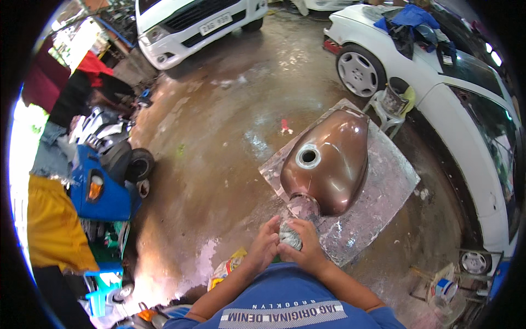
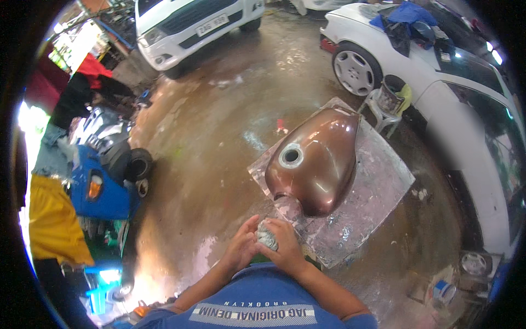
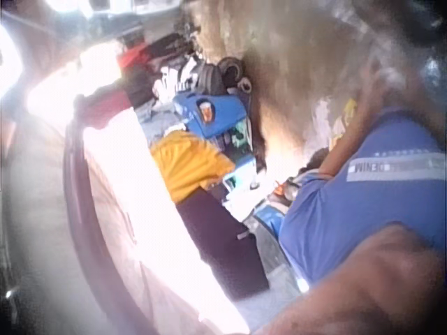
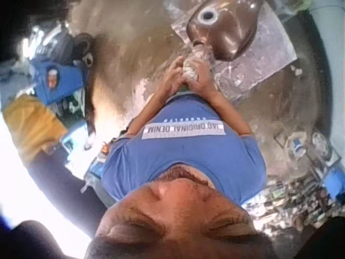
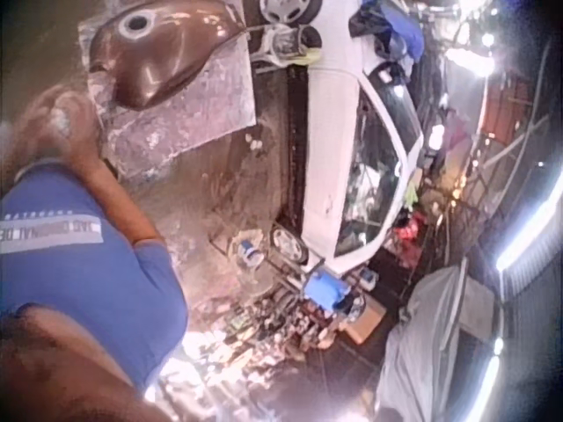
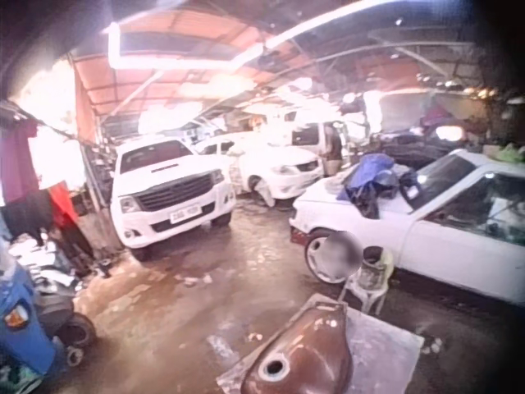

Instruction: The person wipes a brown car fuel tank with a green cloth, then walks to a cluttered table to pick up a white cloth. They return to the fuel tank and continue wiping its surface with the white cloth.

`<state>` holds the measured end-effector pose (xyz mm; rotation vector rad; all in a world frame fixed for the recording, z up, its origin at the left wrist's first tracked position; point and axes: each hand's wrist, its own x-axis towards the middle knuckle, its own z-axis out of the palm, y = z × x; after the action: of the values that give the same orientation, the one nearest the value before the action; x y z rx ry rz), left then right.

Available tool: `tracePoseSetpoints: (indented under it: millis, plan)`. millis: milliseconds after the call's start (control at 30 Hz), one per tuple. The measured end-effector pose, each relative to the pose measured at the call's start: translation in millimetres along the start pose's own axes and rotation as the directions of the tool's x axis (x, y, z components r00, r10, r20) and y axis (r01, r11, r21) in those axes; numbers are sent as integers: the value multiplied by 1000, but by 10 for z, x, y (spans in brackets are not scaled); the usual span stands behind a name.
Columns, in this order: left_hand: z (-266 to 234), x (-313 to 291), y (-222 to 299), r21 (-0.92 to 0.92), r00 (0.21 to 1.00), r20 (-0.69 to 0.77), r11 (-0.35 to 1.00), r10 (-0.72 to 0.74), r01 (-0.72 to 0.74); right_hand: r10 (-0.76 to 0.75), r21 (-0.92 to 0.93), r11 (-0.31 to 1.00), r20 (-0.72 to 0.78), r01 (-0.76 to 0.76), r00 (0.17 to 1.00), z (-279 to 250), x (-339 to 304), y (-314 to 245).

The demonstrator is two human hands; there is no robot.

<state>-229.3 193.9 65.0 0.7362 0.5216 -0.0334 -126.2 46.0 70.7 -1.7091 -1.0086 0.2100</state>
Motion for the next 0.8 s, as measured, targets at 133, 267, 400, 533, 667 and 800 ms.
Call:
tracePoseSetpoints:
  millis: [133, 267, 400, 533, 667, 800]
  plan:
    - [-192, 268, 433, -148, 960, 265, 981, -86, 129, 73, -37, 996, -243, -84, 967, 392, 393, 37]
    - [-298, 547, 689, -78, 965, 231, 986, -126, 147, 60, -219, 969, -250, -117, 966, 621, 713, 14]
    - [-331, 845, 941, -108, 968, 211, 981, -134, 159, 147, -430, 880, -163, -204, 976, 571, 895, -90]
    - [-183, 1251, 1213, 94, 973, 168, 986, -155, 141, 226, -382, 876, -217, -295, 950, 496, 919, -46]
    - [-34, 1942, 1429, 589, 936, 350, 770, 28, -243, 271, -257, 896, -330, -362, 904, 254, 866, -87]
    - [350, 2244, 1553, 832, 853, 511, 187, 109, -523, 261, -270, 850, -528, -452, 808, -99, 705, -27]
